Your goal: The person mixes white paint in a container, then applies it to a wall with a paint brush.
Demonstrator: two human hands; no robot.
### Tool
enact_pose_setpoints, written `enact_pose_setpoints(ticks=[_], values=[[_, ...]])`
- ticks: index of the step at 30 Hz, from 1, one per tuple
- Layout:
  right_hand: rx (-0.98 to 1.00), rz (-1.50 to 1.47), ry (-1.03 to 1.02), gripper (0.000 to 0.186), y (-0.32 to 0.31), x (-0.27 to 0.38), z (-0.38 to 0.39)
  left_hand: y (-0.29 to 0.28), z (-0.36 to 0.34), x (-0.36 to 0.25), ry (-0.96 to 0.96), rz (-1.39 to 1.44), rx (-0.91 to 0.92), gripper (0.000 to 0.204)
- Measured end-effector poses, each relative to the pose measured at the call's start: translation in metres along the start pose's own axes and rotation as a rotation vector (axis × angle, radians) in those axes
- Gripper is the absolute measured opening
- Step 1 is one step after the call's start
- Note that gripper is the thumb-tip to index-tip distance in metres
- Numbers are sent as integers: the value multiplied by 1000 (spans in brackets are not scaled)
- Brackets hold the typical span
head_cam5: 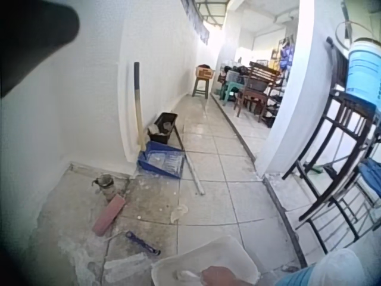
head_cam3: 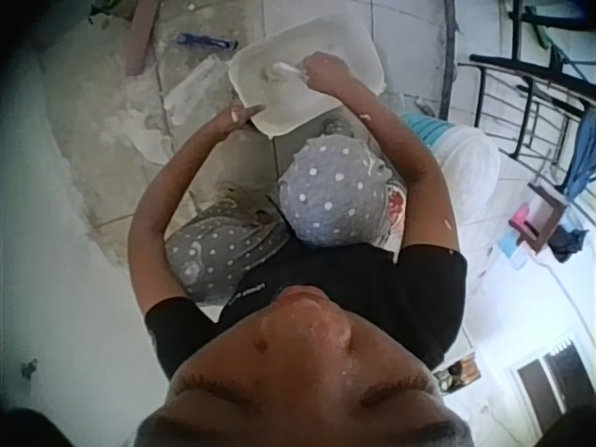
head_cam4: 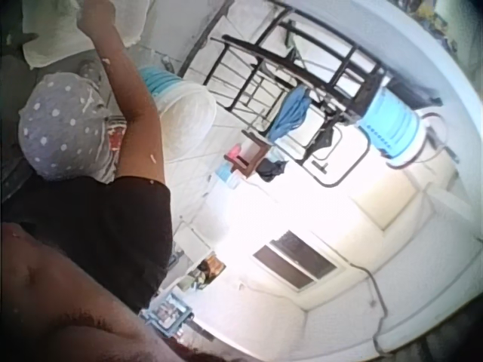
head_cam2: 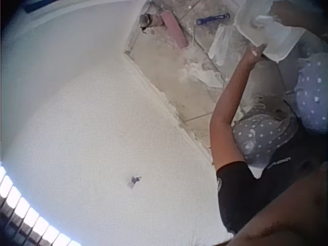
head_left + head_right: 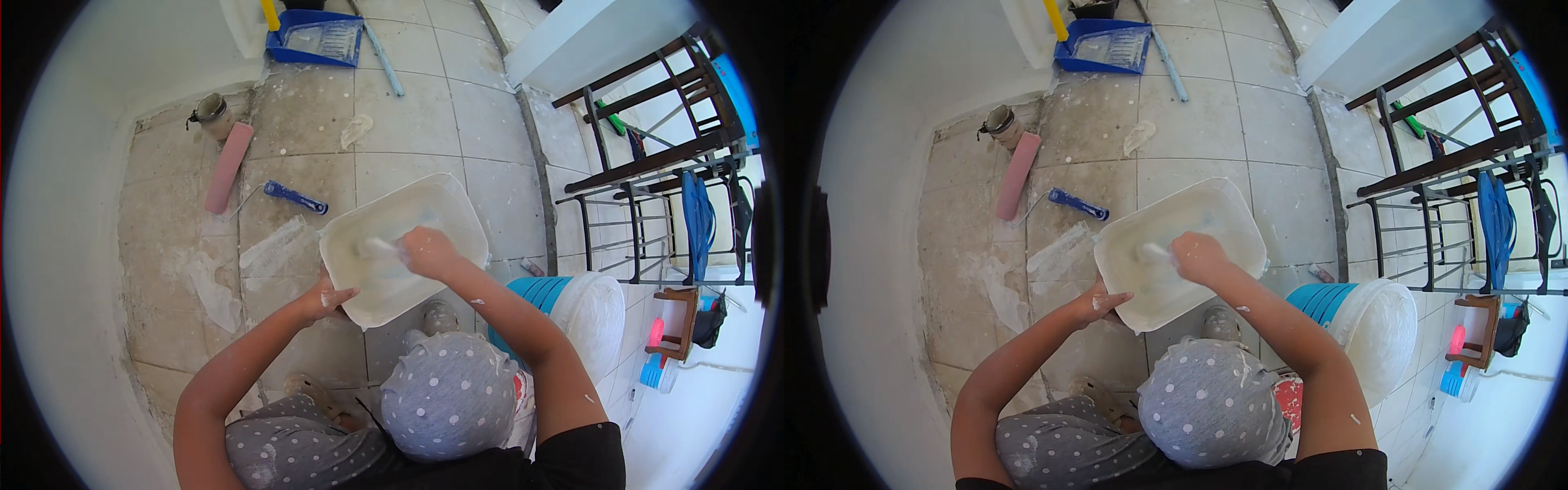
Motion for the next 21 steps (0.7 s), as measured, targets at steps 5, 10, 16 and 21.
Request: enact_pose_setpoints(ticks=[5,10,16,21], values=[[-132,146,168,14,-13,-20,-8,3,5,-10,18,-16,17,88],[-96,57,-25,12,21,-13,-31,10,0,-12,-2,-2,61,94],[-18,167,-100,10,25,17,-29,7,-1,-12,-89,-34,71,97],[-21,249,-206,9,-11,32,-28,-1,4,-11,-28,-115,11,97]])
Point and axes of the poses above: each hand's wrist, its own z-axis away from the middle knuckle, its own y-axis out of the palm, x = y × z, the point moved 3 cm from there along -z, towards the middle knuckle, and after that the axes turned 6 degrees about -y, right-handed, at the moved point
